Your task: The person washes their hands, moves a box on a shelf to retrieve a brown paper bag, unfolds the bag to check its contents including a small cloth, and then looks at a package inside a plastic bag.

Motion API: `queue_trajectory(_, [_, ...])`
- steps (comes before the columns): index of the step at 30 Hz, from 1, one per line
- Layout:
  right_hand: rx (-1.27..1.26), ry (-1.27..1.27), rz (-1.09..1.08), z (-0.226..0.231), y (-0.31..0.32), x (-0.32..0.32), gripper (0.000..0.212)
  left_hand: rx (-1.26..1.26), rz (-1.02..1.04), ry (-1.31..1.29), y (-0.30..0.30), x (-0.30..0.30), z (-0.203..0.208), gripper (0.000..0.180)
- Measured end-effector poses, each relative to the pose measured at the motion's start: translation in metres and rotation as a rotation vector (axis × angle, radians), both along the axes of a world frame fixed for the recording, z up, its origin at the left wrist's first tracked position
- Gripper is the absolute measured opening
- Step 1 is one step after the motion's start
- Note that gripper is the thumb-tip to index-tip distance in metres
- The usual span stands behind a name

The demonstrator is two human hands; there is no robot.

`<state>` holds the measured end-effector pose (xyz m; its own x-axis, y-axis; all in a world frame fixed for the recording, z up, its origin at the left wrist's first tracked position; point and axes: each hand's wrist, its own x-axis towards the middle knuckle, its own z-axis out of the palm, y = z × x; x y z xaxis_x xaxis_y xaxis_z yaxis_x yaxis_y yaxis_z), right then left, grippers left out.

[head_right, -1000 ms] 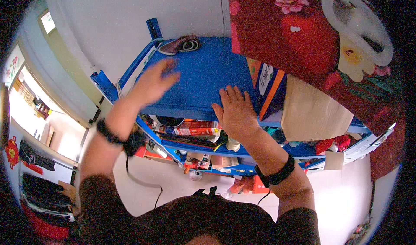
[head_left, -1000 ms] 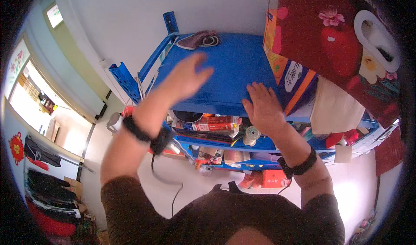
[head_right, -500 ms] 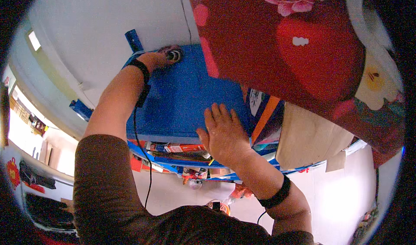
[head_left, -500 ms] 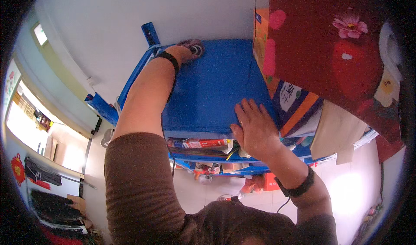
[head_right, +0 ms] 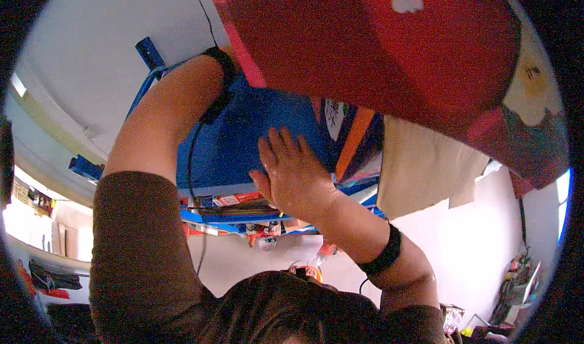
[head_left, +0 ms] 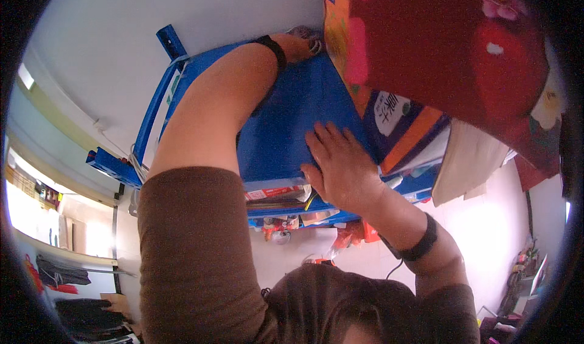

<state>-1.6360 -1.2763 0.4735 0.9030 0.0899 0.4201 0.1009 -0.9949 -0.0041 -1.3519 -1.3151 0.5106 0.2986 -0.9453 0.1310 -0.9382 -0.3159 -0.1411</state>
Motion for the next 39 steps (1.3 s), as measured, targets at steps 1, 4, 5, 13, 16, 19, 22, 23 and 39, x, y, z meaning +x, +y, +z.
queue_trajectory(1, [0.004,0.001,-0.006,0.000,0.000,0.000,0.047,0.007,-0.014,0.026,0.002,-0.008,0.000,0.043])
queue_trajectory(4, [-0.010,0.012,-0.044,0.000,0.002,0.000,0.045,0.011,-0.064,0.088,0.022,-0.036,0.002,0.039])
queue_trajectory(5, [0.000,0.000,-0.043,-0.001,0.001,0.000,0.044,0.014,-0.087,0.109,0.032,-0.046,-0.001,0.038])
queue_trajectory(13, [0.339,-0.121,0.129,0.003,0.000,-0.011,0.025,0.019,0.000,0.277,0.170,-0.177,0.009,0.036])
queue_trajectory(16, [0.434,-0.217,0.156,0.002,-0.006,-0.012,0.016,0.040,0.118,0.272,0.204,-0.201,0.020,0.033])
queue_trajectory(19, [0.490,-0.328,0.134,0.000,-0.006,-0.010,0.018,0.006,0.402,0.341,0.208,-0.189,0.025,0.035])
queue_trajectory(22, [0.299,-0.464,0.168,0.006,0.003,-0.008,0.023,0.145,0.477,0.101,0.233,-0.112,0.012,0.036])
queue_trajectory(23, [0.280,-0.381,0.136,0.007,0.006,-0.006,0.025,0.290,0.481,-0.047,0.237,-0.089,0.008,0.035])
queue_trajectory(39, [0.232,-0.123,0.035,0.011,0.013,-0.010,0.040,-0.149,0.638,0.234,0.256,-0.171,-0.003,0.026])
